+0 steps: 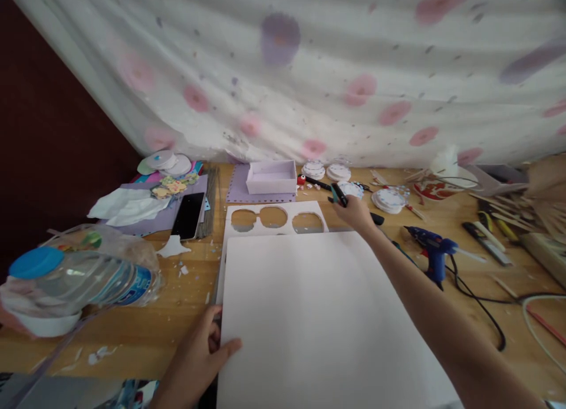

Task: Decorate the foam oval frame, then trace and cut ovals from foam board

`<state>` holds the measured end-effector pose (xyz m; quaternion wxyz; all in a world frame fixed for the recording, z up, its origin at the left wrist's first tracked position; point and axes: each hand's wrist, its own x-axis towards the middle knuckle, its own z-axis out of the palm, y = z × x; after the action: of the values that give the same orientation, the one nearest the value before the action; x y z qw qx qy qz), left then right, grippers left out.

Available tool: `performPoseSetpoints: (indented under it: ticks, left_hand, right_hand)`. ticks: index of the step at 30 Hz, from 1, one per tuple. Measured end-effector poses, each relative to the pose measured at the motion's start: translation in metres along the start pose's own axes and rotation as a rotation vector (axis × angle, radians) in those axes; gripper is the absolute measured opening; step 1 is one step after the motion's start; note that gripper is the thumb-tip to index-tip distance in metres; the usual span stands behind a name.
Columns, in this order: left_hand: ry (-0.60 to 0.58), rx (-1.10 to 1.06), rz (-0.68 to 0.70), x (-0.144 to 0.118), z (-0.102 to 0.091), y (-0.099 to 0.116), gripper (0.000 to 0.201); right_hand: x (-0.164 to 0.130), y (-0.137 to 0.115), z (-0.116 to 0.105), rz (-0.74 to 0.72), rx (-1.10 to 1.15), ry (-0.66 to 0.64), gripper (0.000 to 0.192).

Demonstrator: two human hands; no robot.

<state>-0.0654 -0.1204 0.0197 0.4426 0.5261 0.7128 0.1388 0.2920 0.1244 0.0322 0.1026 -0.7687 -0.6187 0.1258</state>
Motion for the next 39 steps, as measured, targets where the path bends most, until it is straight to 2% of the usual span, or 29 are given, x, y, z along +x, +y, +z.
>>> performPoseSetpoints:
  ticks: [3,5,8,9,11,13,15,16,18,20,22,24,27,31,39]
  left_hand:
    - [0.014,0.051,0.005,0.006,-0.001,0.011,0.057]
    - [0.02,0.182,0.012,0.009,-0.006,0.02,0.053]
    - [0.137,0.45,0.074,0.015,-0.017,0.036,0.045]
    - [0.216,0.53,0.145,0.019,-0.02,0.041,0.045]
    - [0.336,0.646,0.389,0.032,-0.022,0.052,0.046]
    - [0.319,0.695,0.699,0.05,-0.016,0.064,0.049]
    - [0.259,0.728,0.876,0.068,-0.002,0.076,0.061]
    - [0.219,0.732,0.919,0.077,0.008,0.082,0.067]
    - [0.123,0.736,0.945,0.089,0.027,0.089,0.076]
    - [0.051,0.743,0.94,0.094,0.041,0.091,0.082]
    - [0.023,0.754,0.925,0.093,0.049,0.09,0.084]
    - [0.02,0.759,0.92,0.089,0.052,0.087,0.085]
    - [0.021,0.762,0.92,0.083,0.051,0.085,0.086]
    - [0.024,0.757,0.915,0.081,0.054,0.088,0.087]
    - [0.029,0.716,0.94,0.087,0.063,0.096,0.088]
  right_hand:
    - [-0.004,0.02,-0.005,0.028,-0.042,0.02,0.025]
    - [-0.017,0.029,-0.006,0.013,-0.043,0.044,0.024]
    - [-0.041,0.04,-0.009,-0.025,-0.008,0.134,0.029]
    - [-0.048,0.044,-0.01,-0.041,0.037,0.183,0.031]
    - [-0.058,0.051,-0.013,-0.065,0.179,0.247,0.033]
    - [-0.062,0.056,-0.014,-0.072,0.301,0.241,0.032]
    - [-0.063,0.057,-0.014,-0.07,0.35,0.213,0.032]
    - [-0.063,0.057,-0.015,-0.075,0.355,0.219,0.033]
    - [-0.067,0.054,-0.016,-0.089,0.421,0.26,0.036]
    - [-0.075,0.049,-0.015,-0.076,0.607,0.259,0.042]
    - [-0.086,0.045,-0.011,-0.039,0.881,0.139,0.046]
    - [-0.099,0.042,-0.001,-0.003,1.11,-0.044,0.045]
    - [-0.115,0.043,0.017,0.0,1.279,-0.184,0.037]
    - [-0.122,0.052,0.03,-0.059,1.279,-0.178,0.029]
    - [-0.119,0.066,0.021,-0.19,1.164,-0.226,0.021]
